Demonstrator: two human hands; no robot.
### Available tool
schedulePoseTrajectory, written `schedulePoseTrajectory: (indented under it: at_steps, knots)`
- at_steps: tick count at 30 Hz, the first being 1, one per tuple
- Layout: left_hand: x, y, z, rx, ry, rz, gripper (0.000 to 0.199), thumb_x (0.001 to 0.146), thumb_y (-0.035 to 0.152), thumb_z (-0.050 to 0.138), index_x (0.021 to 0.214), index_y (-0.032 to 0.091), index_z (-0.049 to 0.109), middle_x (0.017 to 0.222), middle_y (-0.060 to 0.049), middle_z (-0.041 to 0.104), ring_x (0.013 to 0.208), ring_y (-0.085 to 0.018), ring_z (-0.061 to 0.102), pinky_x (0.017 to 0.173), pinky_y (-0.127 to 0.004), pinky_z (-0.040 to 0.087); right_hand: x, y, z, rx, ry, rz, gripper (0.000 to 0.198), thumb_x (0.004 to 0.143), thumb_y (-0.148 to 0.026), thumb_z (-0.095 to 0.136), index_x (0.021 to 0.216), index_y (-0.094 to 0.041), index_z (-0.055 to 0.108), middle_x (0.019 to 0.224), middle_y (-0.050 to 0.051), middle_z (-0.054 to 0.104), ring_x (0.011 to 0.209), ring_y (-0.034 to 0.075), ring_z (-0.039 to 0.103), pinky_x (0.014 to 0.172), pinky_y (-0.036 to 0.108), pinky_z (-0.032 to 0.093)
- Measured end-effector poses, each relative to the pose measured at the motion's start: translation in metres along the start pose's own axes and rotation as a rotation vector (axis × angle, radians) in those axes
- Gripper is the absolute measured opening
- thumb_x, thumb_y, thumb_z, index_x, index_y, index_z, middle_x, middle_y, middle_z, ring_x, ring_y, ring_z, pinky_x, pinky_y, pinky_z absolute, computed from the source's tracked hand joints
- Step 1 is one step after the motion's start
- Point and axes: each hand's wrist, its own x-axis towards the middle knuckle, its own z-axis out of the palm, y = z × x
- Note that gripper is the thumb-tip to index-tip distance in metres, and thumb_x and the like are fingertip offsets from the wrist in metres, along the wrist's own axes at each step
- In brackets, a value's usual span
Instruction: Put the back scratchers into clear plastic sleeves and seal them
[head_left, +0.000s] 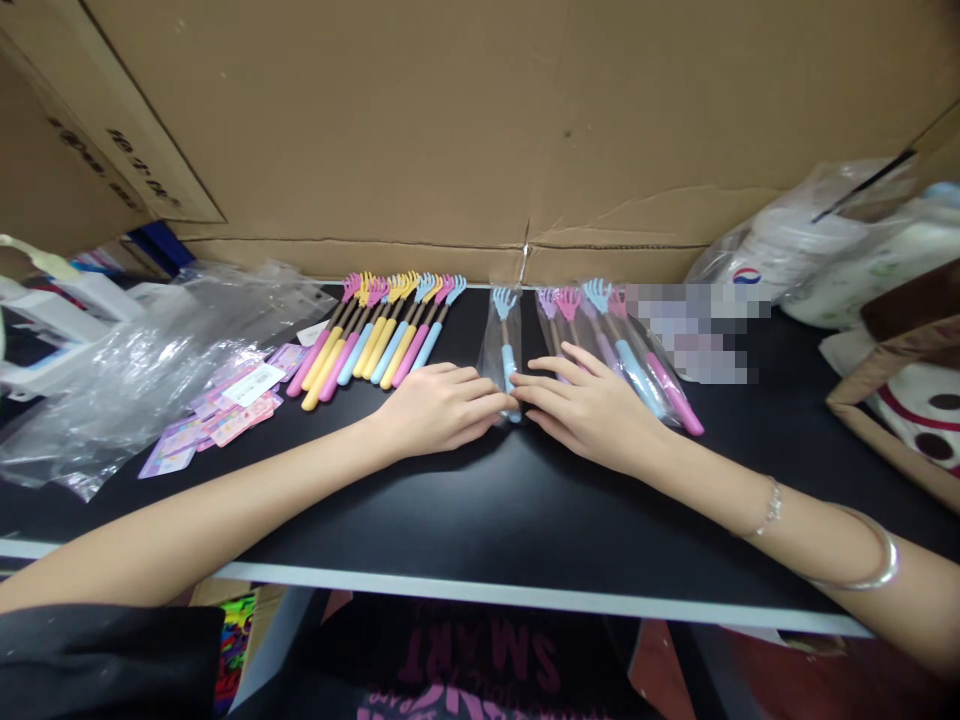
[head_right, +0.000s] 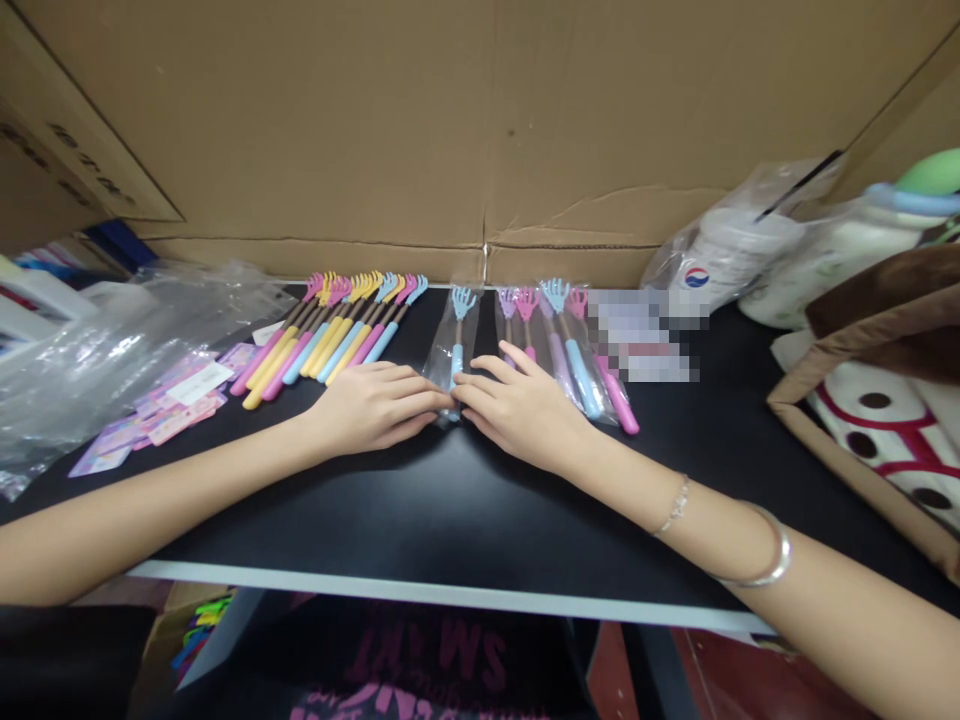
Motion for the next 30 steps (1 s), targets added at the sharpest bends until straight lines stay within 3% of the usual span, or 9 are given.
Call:
schedulePoseTrajectory:
  at_steps: [11,18,25,30]
  knots:
    - [0.0,-0.002,-0.001,0.026,-0.041,-0.15,0.026,0.097,0.035,0.043,0.094,0.02,0.064,0.085,0.002,0.069,0.077,-0.015,0.062,0.06,-0.03,0.039,-0.001,0.0,-0.001,0.036,-0.079,0.022,0.032,0.095,-0.02,0.046,0.123,-0.016,0.061,0.117,0.006,0.068,0.108,0.025,0.057,0.102,0.048,0.039]
    - [0.001,-0.001,0.001,-0.022,-0.076,-0.187,0.024,0.095,0.037,0.046,0.1,0.021,0.064,0.088,0.002,0.07,0.08,-0.016,0.063,0.061,-0.029,0.038,0.0,0.002,-0.001,0.075,-0.086,0.057,0.029,0.096,-0.022,0.044,0.117,-0.015,0.064,0.115,0.007,0.069,0.107,0.025,0.057,0.102,0.049,0.039]
    - [0.001,-0.001,0.0,-0.049,-0.095,-0.183,0.024,0.095,0.036,0.046,0.104,0.022,0.063,0.087,0.001,0.07,0.079,-0.016,0.063,0.063,-0.028,0.04,-0.003,0.019,-0.001,0.269,-0.079,0.361,0.028,0.095,-0.027,0.045,0.111,-0.015,0.065,0.105,0.013,0.065,0.101,0.025,0.06,0.089,0.041,0.049]
    - [0.0,-0.002,0.003,-0.08,-0.105,-0.174,0.025,0.096,0.035,0.044,0.106,0.021,0.063,0.089,0.0,0.069,0.082,-0.016,0.063,0.066,-0.029,0.042,-0.001,0.02,-0.001,0.468,-0.125,0.433,0.024,0.093,-0.026,0.046,0.11,-0.019,0.061,0.106,0.011,0.067,0.104,0.024,0.061,0.091,0.041,0.049]
